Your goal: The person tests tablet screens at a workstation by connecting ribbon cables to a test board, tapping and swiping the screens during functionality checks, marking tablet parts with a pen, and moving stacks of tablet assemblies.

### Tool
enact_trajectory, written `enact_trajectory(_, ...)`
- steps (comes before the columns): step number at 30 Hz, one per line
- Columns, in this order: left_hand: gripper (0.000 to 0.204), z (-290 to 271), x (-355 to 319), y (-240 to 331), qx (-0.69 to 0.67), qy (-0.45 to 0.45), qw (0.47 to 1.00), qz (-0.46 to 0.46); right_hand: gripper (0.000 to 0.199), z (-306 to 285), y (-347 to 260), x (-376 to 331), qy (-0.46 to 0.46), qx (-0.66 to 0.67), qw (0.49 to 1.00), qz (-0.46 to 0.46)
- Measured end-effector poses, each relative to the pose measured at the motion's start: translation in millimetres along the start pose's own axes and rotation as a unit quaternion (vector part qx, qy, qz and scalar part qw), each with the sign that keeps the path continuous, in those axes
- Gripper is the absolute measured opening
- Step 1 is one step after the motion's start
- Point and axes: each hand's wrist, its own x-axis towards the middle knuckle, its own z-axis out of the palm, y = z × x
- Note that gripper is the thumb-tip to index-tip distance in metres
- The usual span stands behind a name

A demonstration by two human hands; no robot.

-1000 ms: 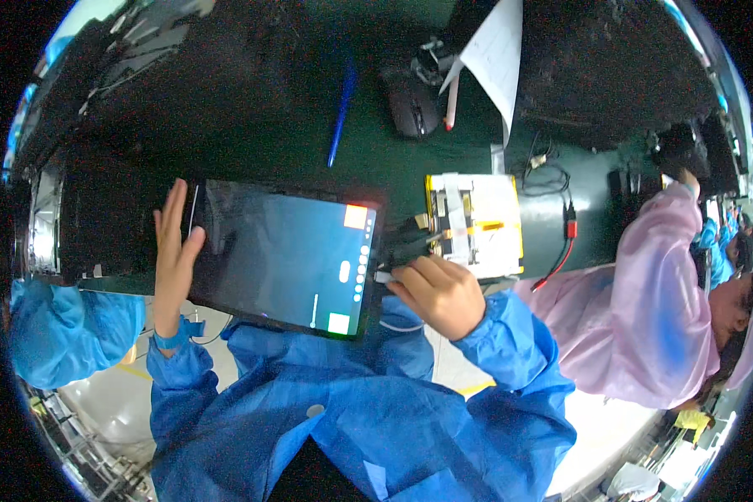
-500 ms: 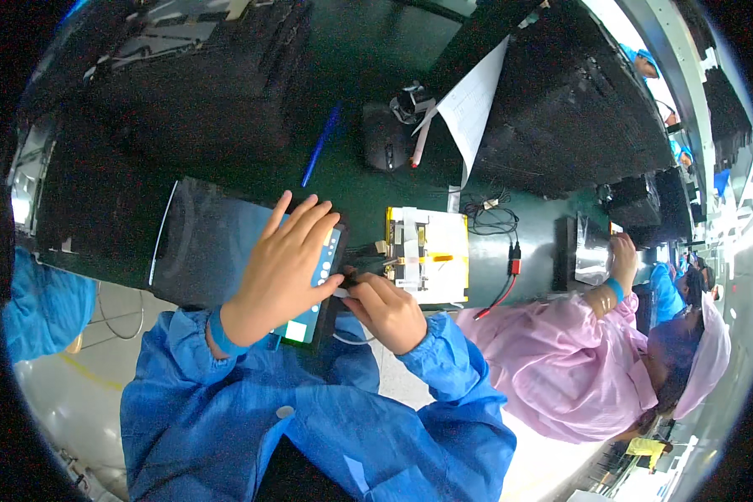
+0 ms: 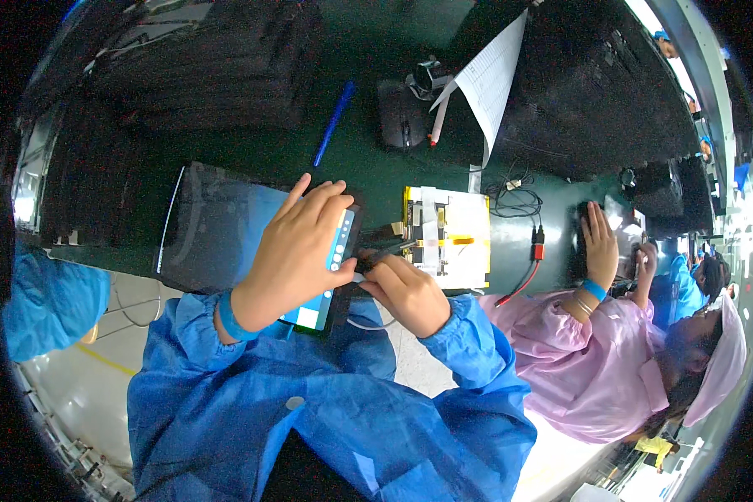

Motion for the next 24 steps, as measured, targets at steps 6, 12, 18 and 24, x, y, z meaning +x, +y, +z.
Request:
enact_trajectory(6, 0.061, 2, 0, 0, 0.008, -0.002, 1.0, -0.002, 0.02, -2, -1, -2, -0.031, -0.008, 0.999, -0.005)
enact_trajectory(12, 0.06, 2, -4, -9, -0.017, -0.003, 1.0, -0.002, 0.02, -13, -8, -11, -0.028, 0.058, 0.997, -0.03)
enact_trajectory(18, 0.06, -44, -18, -23, -0.02, 0.094, 0.995, -0.009, 0.022, -17, -32, -43, 0.163, 0.017, 0.978, 0.132)
enact_trajectory(24, 0.072, -36, -67, -15, -0.044, 0.002, 0.999, -0.004, 0.013, 37, -16, -115, 0.312, 0.074, 0.89, 0.325)
